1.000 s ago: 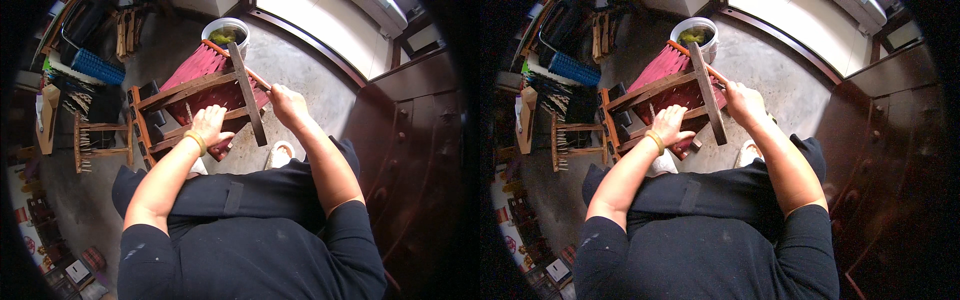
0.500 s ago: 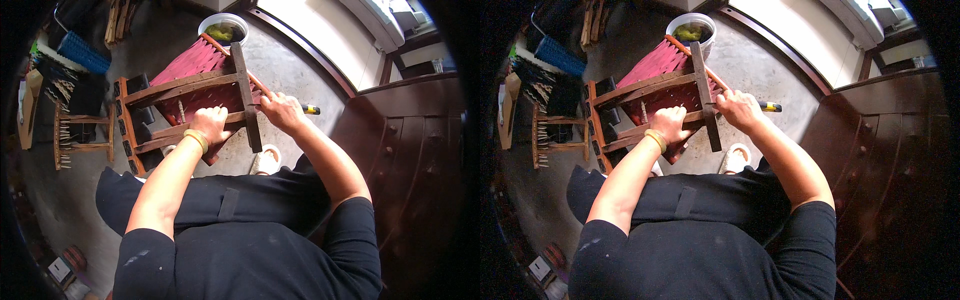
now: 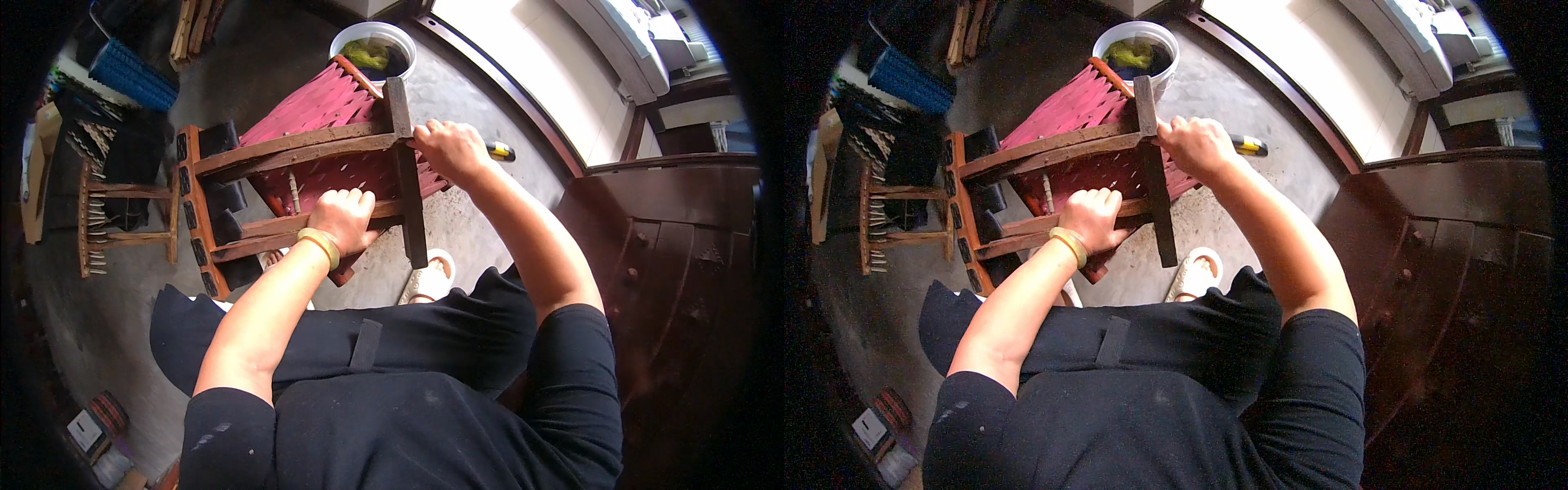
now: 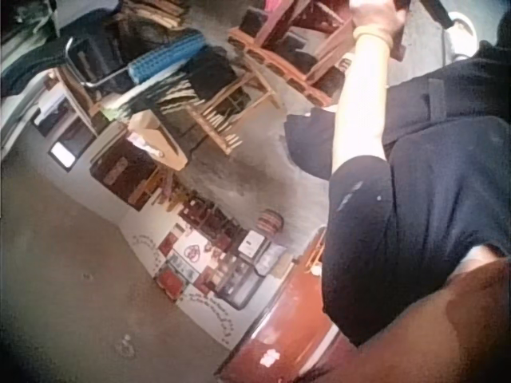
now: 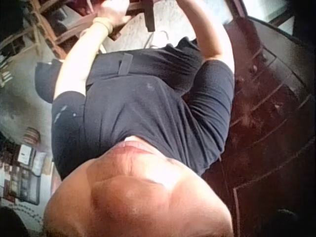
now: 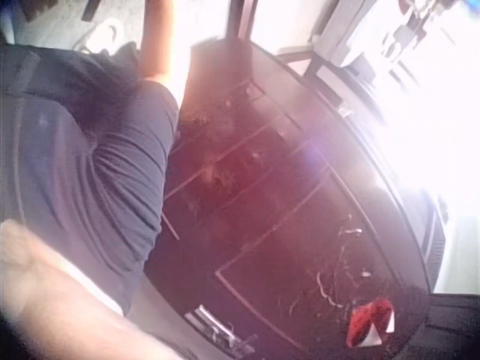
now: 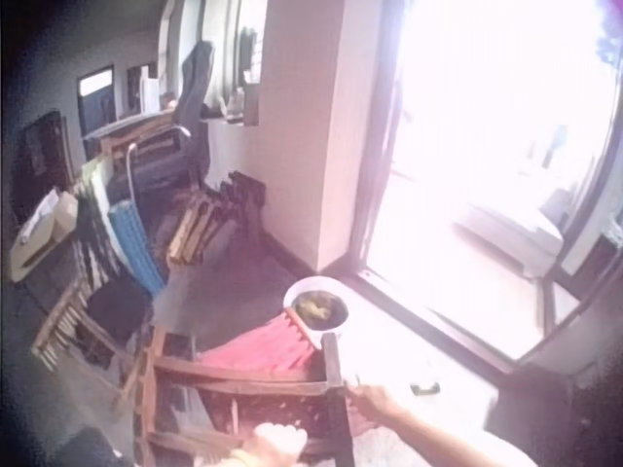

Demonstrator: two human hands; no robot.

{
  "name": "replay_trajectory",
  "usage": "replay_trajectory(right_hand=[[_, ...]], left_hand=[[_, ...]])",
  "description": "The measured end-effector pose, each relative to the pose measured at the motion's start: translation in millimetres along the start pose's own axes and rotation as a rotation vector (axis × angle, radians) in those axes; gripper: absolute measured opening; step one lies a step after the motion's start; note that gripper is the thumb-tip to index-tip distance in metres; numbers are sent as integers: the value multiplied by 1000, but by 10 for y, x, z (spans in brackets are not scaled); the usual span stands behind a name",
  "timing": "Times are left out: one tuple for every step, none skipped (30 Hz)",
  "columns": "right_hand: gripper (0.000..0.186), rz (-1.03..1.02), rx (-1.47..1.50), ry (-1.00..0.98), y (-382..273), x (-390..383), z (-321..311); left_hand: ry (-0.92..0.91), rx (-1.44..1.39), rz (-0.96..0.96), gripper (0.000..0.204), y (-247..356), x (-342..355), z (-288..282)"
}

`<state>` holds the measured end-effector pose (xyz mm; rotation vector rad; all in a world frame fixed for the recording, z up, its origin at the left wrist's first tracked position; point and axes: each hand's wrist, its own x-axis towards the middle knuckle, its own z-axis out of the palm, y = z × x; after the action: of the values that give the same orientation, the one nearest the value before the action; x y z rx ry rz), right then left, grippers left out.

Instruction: The person uses a chisel to scrape and smooth the wooden frame of a chair. They hold the chair steady with one hand while working the chisel along the edges and joints of the frame.

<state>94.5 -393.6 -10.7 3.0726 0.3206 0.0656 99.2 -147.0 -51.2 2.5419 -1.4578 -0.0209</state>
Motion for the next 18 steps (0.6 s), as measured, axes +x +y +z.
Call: replay_trajectory(right_hand=[[19,-17,-10,-5,33,57,11],[20,-35,-21,-12,51,96,21],[20,-52,-33,-20,53,104,22],[20,-26,-1,-21,35,76,16],[20,-3,30,-19,-6,65,-16],[19,21,62,-17,-44,39,-44],[18,42,62,30,-77,-28,3],[19,56,56,-30,-158,-101,-28],[19,24,86,-31,-235,-234,-45],[19,-9,116,-32,-296,-357,-56],[19,-44,101,-31,-338,-467,-18],[18,-81,87,-30,-369,-530,8],[17,-72,70,-72,-368,-546,16],[16,-58,34,-21,-349,-511,-5],[16,-46,0,31,-306,-442,-26],[16,-34,-34,84,-254,-348,-53],[14,21,-47,69,-193,-186,-84],[13,7,-53,133,-64,-37,-86]], left_hand=[[1,4,0,49,-15,9,10],[3,6,-2,49,-21,11,10],[-7,1,-4,49,-20,20,-13],[-19,10,-8,49,-2,16,-3],[-30,21,-14,50,-12,17,8],[-41,32,-21,50,-19,22,9],[-36,30,-18,50,-23,28,0],[-30,30,-19,50,-33,25,0],[-27,25,-22,50,-18,12,13],[-32,26,-27,50,-11,5,2],[-39,24,-26,50,-4,15,-13],[-46,23,-26,50,1,21,-17],[-38,14,-28,49,7,17,-7],[-30,6,-28,49,-1,14,-2],[-22,0,-29,49,-11,10,3],[-17,-8,-27,49,-18,8,13],[-15,-13,-29,48,-25,0,29],[-7,-18,-25,48,-20,2,27]])
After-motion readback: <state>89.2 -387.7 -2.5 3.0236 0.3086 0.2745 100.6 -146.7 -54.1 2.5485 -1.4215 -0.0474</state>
